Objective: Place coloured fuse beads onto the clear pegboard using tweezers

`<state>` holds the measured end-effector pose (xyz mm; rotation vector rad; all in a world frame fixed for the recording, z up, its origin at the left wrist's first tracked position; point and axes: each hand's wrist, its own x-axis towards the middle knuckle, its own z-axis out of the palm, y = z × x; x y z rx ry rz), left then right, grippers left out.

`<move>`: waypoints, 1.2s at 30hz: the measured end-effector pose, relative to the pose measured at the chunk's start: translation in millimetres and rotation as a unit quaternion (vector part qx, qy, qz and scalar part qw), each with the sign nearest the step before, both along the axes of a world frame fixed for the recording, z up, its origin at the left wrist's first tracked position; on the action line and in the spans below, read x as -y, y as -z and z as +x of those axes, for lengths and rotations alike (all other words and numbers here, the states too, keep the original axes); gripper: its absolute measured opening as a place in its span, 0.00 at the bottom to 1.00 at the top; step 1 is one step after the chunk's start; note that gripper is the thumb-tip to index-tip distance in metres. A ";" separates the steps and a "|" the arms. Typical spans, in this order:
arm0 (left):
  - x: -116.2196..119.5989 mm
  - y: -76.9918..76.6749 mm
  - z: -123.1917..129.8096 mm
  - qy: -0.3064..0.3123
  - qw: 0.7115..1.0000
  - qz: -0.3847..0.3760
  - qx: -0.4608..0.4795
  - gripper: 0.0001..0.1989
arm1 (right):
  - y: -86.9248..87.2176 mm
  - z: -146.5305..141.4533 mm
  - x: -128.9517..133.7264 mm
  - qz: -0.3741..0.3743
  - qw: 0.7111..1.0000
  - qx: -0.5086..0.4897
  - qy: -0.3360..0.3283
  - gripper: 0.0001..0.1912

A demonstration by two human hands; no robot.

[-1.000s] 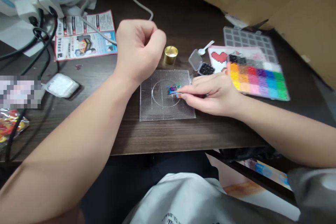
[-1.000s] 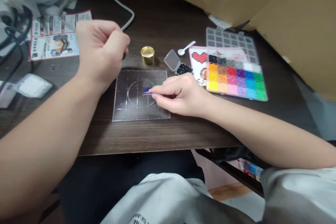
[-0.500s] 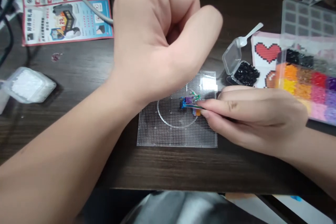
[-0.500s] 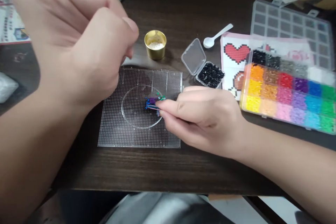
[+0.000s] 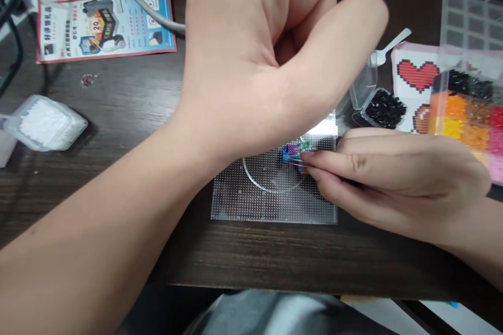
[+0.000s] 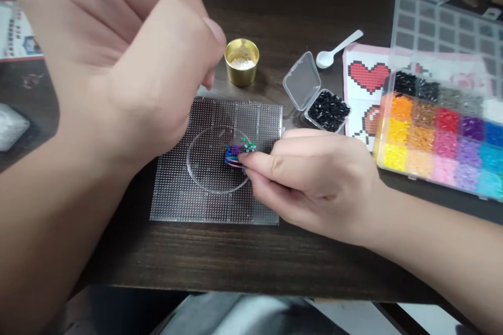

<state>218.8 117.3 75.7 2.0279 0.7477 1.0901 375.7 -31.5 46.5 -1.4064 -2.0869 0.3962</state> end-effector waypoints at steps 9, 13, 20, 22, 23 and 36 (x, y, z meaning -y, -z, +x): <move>-5.0 0.9 -1.5 -0.025 0.999 -0.017 -0.040 0.27 | 9.4 -2.8 -2.3 0.052 0.999 -0.012 0.000 0.10; -11.1 5.9 0.5 -0.008 1.000 -0.020 0.016 0.30 | 16.1 0.6 -3.3 0.079 0.996 -0.027 -0.010 0.11; -27.5 25.6 0.8 0.013 0.996 -0.009 0.082 0.29 | 20.0 4.5 -4.3 0.095 0.994 -0.043 -0.018 0.11; -32.9 32.0 1.5 0.017 0.994 0.021 0.104 0.28 | 20.3 5.5 -4.8 0.097 0.994 -0.043 -0.020 0.11; -34.9 34.2 1.8 0.023 0.993 0.029 0.110 0.28 | 20.3 5.8 -4.9 0.097 0.994 -0.043 -0.021 0.11; -13.7 7.4 2.8 0.018 0.998 -0.039 0.038 0.31 | 18.7 3.0 -5.3 0.085 0.995 -0.049 -0.025 0.10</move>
